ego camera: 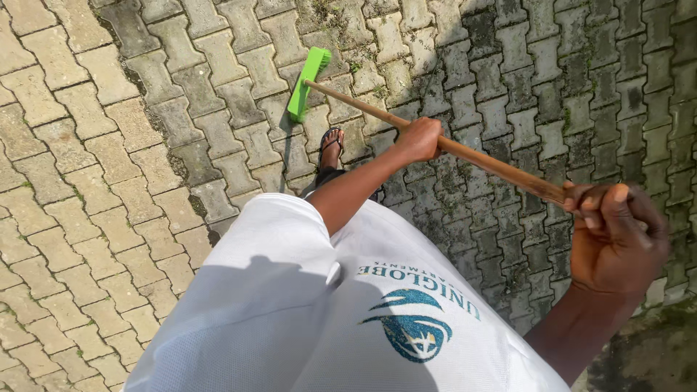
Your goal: The person sweeps an outdoor paved area using a broom with green bristles and a wooden handle, moving debris along the ground.
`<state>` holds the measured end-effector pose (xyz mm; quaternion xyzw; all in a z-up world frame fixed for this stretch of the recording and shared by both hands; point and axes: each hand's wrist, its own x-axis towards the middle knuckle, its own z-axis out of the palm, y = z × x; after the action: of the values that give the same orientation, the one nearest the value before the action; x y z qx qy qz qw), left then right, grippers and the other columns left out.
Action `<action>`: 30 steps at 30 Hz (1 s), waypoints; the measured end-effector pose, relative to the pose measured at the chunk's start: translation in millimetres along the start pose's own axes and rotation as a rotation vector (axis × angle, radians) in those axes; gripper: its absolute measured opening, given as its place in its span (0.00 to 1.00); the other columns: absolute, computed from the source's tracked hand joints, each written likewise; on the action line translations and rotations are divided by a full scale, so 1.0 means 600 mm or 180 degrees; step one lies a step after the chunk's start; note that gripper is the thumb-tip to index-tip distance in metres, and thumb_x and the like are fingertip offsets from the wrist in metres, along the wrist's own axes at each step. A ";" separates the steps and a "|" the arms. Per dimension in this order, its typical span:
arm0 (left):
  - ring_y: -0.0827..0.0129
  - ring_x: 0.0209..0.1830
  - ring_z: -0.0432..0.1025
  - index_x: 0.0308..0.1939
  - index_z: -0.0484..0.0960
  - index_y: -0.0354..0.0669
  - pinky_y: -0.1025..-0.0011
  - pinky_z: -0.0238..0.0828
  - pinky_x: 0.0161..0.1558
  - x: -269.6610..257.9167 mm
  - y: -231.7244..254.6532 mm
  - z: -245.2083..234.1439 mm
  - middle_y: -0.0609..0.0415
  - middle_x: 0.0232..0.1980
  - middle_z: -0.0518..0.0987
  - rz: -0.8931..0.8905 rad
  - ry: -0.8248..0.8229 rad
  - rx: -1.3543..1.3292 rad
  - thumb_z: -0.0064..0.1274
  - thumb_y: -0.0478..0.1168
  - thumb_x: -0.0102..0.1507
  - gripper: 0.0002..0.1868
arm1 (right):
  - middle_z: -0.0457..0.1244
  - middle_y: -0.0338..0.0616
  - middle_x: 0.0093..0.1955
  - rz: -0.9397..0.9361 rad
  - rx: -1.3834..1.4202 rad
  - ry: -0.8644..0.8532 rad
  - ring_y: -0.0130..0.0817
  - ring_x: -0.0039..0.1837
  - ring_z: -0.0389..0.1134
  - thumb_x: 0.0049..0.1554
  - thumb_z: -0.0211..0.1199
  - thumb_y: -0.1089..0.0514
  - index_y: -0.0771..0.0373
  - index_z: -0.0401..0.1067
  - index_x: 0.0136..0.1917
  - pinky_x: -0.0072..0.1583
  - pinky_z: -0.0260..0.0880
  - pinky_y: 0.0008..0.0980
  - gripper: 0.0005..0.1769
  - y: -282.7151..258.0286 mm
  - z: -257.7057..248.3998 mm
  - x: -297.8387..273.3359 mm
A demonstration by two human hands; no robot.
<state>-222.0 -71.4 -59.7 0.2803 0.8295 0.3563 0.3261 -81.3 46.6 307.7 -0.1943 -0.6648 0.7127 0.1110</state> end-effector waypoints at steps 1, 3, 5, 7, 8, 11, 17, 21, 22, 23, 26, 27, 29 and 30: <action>0.50 0.45 0.78 0.33 0.88 0.40 0.49 0.77 0.46 0.027 0.044 0.020 0.44 0.39 0.84 0.0360 0.0159 -0.0009 0.66 0.36 0.50 0.08 | 0.63 0.45 0.42 -0.0159 -0.0358 0.0115 0.41 0.48 0.65 0.77 0.58 0.58 0.67 0.73 0.48 0.67 0.67 0.55 0.16 -0.037 -0.008 -0.008; 0.51 0.36 0.79 0.31 0.87 0.43 0.50 0.77 0.41 0.079 0.103 0.041 0.46 0.32 0.83 0.0804 0.0294 -0.0390 0.65 0.36 0.49 0.07 | 0.62 0.45 0.41 -0.0421 -0.0816 0.0232 0.40 0.46 0.66 0.77 0.61 0.56 0.66 0.71 0.46 0.65 0.69 0.51 0.17 -0.072 0.006 -0.011; 0.50 0.30 0.76 0.27 0.84 0.43 0.51 0.74 0.36 0.106 0.121 0.042 0.46 0.27 0.80 0.1214 0.0663 -0.0827 0.63 0.38 0.54 0.05 | 0.61 0.49 0.40 -0.0667 -0.1096 0.0118 0.40 0.44 0.64 0.77 0.62 0.59 0.69 0.69 0.44 0.63 0.68 0.47 0.19 -0.072 0.045 -0.007; 0.49 0.25 0.72 0.23 0.78 0.41 0.51 0.69 0.33 0.115 0.139 0.028 0.45 0.24 0.76 0.1456 0.1025 -0.1320 0.60 0.41 0.65 0.17 | 0.62 0.53 0.41 -0.0809 -0.1340 -0.0080 0.41 0.43 0.64 0.77 0.61 0.60 0.73 0.68 0.44 0.65 0.68 0.44 0.19 -0.070 0.076 -0.002; 0.50 0.25 0.71 0.22 0.76 0.41 0.51 0.68 0.32 0.111 0.151 0.017 0.45 0.23 0.76 0.1379 0.1124 -0.1254 0.59 0.42 0.65 0.18 | 0.63 0.53 0.41 -0.0871 -0.1394 -0.0160 0.40 0.43 0.64 0.77 0.61 0.59 0.73 0.67 0.45 0.66 0.69 0.43 0.20 -0.076 0.083 -0.003; 0.50 0.25 0.69 0.21 0.73 0.41 0.49 0.66 0.32 0.070 0.181 -0.036 0.47 0.21 0.74 0.1174 0.1487 -0.1022 0.57 0.44 0.66 0.20 | 0.61 0.48 0.38 -0.1044 -0.1343 -0.0397 0.36 0.42 0.64 0.78 0.60 0.54 0.71 0.66 0.46 0.64 0.70 0.41 0.22 -0.101 0.082 0.003; 0.55 0.35 0.75 0.19 0.82 0.46 0.33 0.63 0.46 -0.062 0.128 -0.146 0.52 0.18 0.78 -0.0007 0.1124 -0.0452 0.60 0.45 0.62 0.16 | 0.56 0.39 0.31 -0.0922 -0.0429 -0.0576 0.33 0.36 0.59 0.78 0.59 0.47 0.66 0.68 0.48 0.56 0.69 0.39 0.22 -0.077 0.054 0.034; 0.53 0.49 0.74 0.29 0.87 0.45 0.36 0.67 0.51 -0.115 -0.026 -0.165 0.47 0.32 0.83 -0.0961 0.0655 -0.0052 0.63 0.42 0.60 0.07 | 0.57 0.42 0.35 -0.0088 0.0562 -0.0289 0.35 0.43 0.62 0.77 0.58 0.54 0.65 0.66 0.46 0.65 0.66 0.45 0.18 0.030 0.090 0.066; 0.52 0.50 0.75 0.33 0.89 0.43 0.46 0.74 0.48 -0.129 -0.069 -0.166 0.44 0.38 0.84 -0.1195 0.0513 -0.0006 0.62 0.43 0.63 0.08 | 0.58 0.40 0.36 0.0221 0.0931 -0.0126 0.35 0.46 0.64 0.75 0.58 0.56 0.64 0.67 0.46 0.69 0.65 0.47 0.15 0.064 0.108 0.073; 0.51 0.50 0.77 0.35 0.89 0.44 0.50 0.75 0.49 -0.144 -0.113 -0.171 0.44 0.40 0.83 -0.1278 0.0282 0.0150 0.63 0.41 0.58 0.06 | 0.57 0.39 0.36 0.0508 0.1222 -0.0012 0.37 0.49 0.65 0.73 0.57 0.56 0.64 0.68 0.46 0.75 0.64 0.50 0.13 0.097 0.126 0.081; 0.51 0.49 0.79 0.38 0.89 0.45 0.55 0.76 0.50 -0.167 -0.192 -0.171 0.43 0.44 0.83 -0.1472 -0.0161 0.0361 0.64 0.36 0.52 0.10 | 0.58 0.40 0.35 0.0841 0.1394 0.0231 0.36 0.46 0.64 0.70 0.58 0.59 0.63 0.68 0.45 0.74 0.65 0.51 0.11 0.156 0.162 0.083; 0.51 0.49 0.79 0.39 0.89 0.45 0.55 0.77 0.50 -0.165 -0.200 -0.171 0.43 0.45 0.84 -0.1527 -0.0263 0.0392 0.64 0.36 0.51 0.11 | 0.58 0.39 0.35 0.0865 0.1441 0.0181 0.37 0.47 0.64 0.70 0.57 0.59 0.64 0.68 0.45 0.74 0.64 0.50 0.10 0.157 0.160 0.085; 0.52 0.47 0.79 0.41 0.87 0.42 0.56 0.76 0.50 -0.142 -0.173 -0.149 0.44 0.45 0.83 -0.1335 -0.0287 0.0285 0.68 0.40 0.51 0.15 | 0.58 0.40 0.36 0.0786 0.1393 0.0162 0.37 0.47 0.64 0.71 0.57 0.60 0.64 0.69 0.46 0.74 0.64 0.51 0.10 0.136 0.149 0.087; 0.51 0.48 0.79 0.42 0.87 0.40 0.56 0.77 0.50 -0.121 -0.151 -0.138 0.43 0.46 0.84 -0.1190 -0.0264 0.0236 0.68 0.40 0.53 0.16 | 0.58 0.40 0.37 0.0683 0.1298 0.0194 0.37 0.47 0.64 0.71 0.57 0.61 0.65 0.70 0.46 0.73 0.64 0.51 0.10 0.105 0.129 0.089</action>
<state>-258.6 -209.2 -60.7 0.1476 0.8656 0.2469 0.4099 -155.7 -6.9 241.2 -0.2590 -0.4789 0.8338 0.0916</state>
